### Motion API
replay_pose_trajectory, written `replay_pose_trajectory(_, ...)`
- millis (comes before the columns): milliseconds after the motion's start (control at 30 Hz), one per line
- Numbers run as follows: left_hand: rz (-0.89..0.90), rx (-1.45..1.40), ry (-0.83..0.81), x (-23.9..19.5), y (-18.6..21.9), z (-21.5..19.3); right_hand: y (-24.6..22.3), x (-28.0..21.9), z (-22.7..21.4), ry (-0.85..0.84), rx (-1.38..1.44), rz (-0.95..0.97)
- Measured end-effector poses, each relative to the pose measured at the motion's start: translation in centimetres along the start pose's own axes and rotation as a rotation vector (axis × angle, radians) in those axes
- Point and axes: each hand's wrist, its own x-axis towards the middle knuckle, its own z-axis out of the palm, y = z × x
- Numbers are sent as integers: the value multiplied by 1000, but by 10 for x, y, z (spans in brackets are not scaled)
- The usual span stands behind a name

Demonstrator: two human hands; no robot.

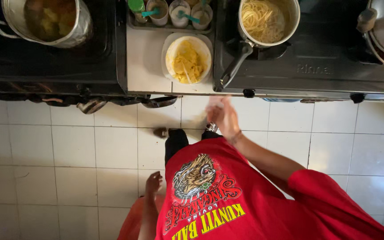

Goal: The person scrapes chopped ingredients from a cutting board into a frying pan on a gas stove. They then stir the mixture with a spatula, occasionally lifting the pan to toss the contents. The person also briefly checks a pot of noodles boiling on an adjacent burner.

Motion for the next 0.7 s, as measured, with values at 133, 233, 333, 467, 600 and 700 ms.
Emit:
replay_pose_trajectory(133, -91, 188, 63, -11, 1, -7, -9, -50, -13, -204, -1137, -87)
replay_pose_trajectory(233, -83, 240, 81, 5, 3, -30, -92, -11, -5, 28, -1232, -936)
replay_pose_trajectory(333, -56, 327, 150, 17, -5, -69, -212, 81, -7, -67, -1578, -1298)
replay_pose_trajectory(467, 53, 343, 243, 50, -4, -111, -255, 193, -22, 115, -2300, -1017)
replay_pose_trajectory(600, 114, 221, 299, 51, -18, -136, -250, 251, -47, 18, -2624, -846)
replay_pose_trajectory(700, 57, 314, 291, 36, -33, -128, -267, 229, -60, -63, -2456, -644)
